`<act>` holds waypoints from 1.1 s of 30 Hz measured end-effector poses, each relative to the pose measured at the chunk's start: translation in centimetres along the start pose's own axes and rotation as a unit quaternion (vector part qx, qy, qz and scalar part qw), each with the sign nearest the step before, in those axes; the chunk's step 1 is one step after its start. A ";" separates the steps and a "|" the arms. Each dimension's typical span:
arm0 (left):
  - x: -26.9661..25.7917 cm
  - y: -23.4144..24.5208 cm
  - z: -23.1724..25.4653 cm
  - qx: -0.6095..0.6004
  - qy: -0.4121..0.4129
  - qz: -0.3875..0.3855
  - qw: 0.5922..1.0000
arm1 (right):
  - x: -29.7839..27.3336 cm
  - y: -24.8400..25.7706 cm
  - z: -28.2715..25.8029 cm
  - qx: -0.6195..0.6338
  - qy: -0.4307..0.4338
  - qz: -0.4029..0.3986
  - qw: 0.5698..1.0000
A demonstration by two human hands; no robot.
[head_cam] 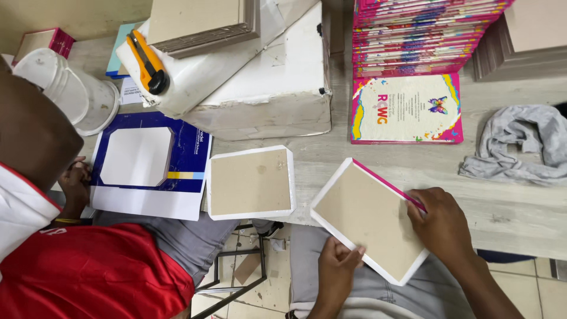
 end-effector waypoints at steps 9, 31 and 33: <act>-2.8 -0.7 11.4 0.228 -0.227 -0.053 0.945 | -1.6 7.4 -12.8 0.068 0.254 0.120 0.957; 12.2 -9.6 12.1 0.542 -0.431 -0.190 0.696 | 5.6 0.1 3.9 -0.150 -0.028 -0.310 0.939; 14.7 -10.6 13.8 0.553 -0.433 -0.151 0.696 | 7.6 1.1 4.1 -0.136 -0.030 -0.210 0.968</act>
Point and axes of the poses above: each hand's wrist, its own x-axis towards the middle knuckle, its own y-axis out of the back of the hand, z = x × y, the point moved 9 cm from there along x, towards the middle knuckle, and after that the axes turned 3 degrees about z, right-handed, at the moved point
